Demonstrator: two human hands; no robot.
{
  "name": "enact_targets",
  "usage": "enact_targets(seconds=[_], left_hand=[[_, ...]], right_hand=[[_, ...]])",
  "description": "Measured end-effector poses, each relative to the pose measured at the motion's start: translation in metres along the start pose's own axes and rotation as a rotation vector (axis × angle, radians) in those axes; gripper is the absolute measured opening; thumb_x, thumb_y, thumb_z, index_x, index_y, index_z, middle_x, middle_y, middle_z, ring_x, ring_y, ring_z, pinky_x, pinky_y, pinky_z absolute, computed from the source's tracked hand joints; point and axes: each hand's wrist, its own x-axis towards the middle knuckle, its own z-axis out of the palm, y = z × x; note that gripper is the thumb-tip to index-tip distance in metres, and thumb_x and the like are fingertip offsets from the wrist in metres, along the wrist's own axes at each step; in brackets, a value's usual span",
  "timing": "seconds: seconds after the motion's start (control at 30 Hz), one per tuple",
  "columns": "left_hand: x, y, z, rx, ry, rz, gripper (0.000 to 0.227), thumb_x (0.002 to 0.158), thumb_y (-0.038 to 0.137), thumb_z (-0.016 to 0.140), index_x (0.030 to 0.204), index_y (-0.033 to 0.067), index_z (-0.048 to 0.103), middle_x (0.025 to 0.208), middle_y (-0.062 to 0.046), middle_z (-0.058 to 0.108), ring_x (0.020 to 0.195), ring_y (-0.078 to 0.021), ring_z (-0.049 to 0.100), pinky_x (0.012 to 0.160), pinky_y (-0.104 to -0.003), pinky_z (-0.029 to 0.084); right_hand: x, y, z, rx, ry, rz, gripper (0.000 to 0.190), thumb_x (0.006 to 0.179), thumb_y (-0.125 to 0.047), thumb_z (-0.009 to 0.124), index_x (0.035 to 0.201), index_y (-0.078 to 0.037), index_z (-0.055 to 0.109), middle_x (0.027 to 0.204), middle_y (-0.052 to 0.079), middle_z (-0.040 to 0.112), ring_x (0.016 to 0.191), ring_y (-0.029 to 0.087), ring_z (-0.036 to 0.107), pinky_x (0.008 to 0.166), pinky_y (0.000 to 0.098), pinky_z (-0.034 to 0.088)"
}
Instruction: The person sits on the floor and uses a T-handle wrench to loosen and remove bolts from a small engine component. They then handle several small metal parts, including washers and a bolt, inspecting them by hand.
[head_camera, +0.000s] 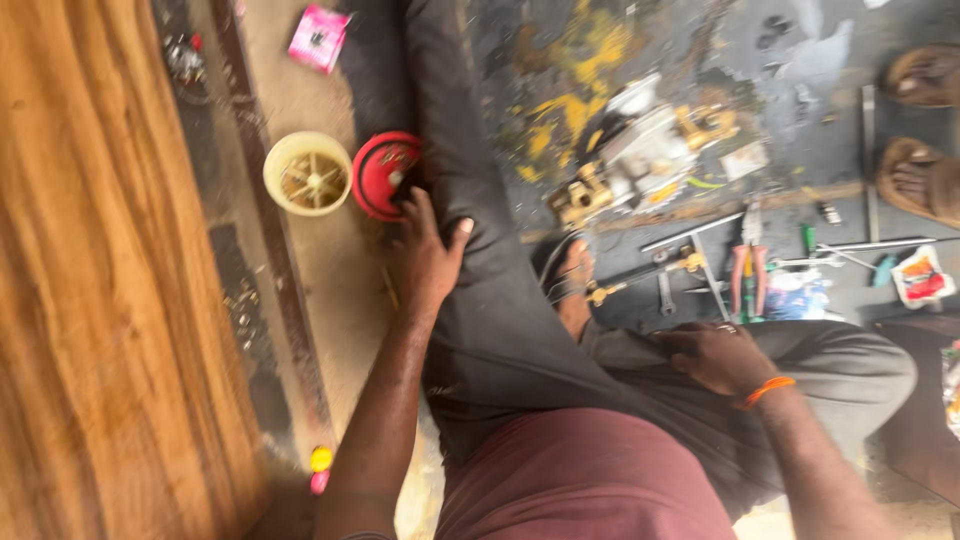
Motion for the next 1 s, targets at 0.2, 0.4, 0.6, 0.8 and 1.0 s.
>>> enact_targets(seconds=[0.2,0.4,0.6,0.8,1.0], left_hand=[[0.036,0.049,0.021,-0.255,-0.148,-0.226,0.119,0.092,0.07,0.058,0.159,-0.0068,-0.004,0.145,-0.052,0.029,0.114,-0.0594,0.06,0.092,-0.054,0.058],[0.045,0.069,0.03,-0.024,-0.078,-0.219,0.107,0.098,0.06,0.059,0.16,-0.006,0.002,0.144,-0.057,0.022,0.111,-0.0611,0.061,0.092,-0.053,0.058],[0.061,0.069,0.042,-0.017,-0.016,-0.123,0.094,0.096,0.043,0.066,0.157,-0.0078,0.015,0.148,-0.056,0.019,0.131,-0.0626,0.046,0.101,-0.051,0.054],[0.058,0.055,0.064,0.013,-0.023,-0.038,0.093,0.095,0.049,0.066,0.154,-0.0115,0.027,0.149,-0.05,0.029,0.138,-0.0589,0.04,0.114,-0.055,0.04],[0.1,0.026,0.071,-0.176,-0.058,-0.053,0.089,0.099,0.06,0.062,0.146,-0.0147,0.048,0.151,-0.046,0.04,0.144,-0.0557,0.04,0.128,-0.054,0.032]], right_hand=[[-0.015,-0.008,0.014,-0.095,0.139,0.021,0.037,0.091,-0.035,0.061,0.127,-0.034,0.067,0.133,-0.008,0.065,0.127,0.02,0.059,0.115,0.0475,0.037],[-0.008,-0.023,0.004,-0.07,0.06,0.047,0.042,0.096,-0.046,0.054,0.136,-0.036,0.06,0.133,-0.007,0.065,0.131,0.02,0.057,0.114,0.0472,0.038],[0.027,-0.047,0.0,-0.012,-0.273,0.04,0.059,0.097,-0.063,0.052,0.148,-0.033,0.05,0.141,0.004,0.062,0.131,0.03,0.058,0.112,0.0471,0.044],[0.028,-0.029,0.015,0.212,-0.132,-0.16,0.054,0.093,-0.048,0.061,0.142,-0.025,0.059,0.129,0.009,0.069,0.12,0.034,0.064,0.103,0.0458,0.049],[0.037,0.005,0.02,0.366,-0.079,-0.285,0.048,0.084,-0.03,0.064,0.13,-0.021,0.068,0.123,0.007,0.073,0.112,0.032,0.069,0.095,0.0435,0.054]])
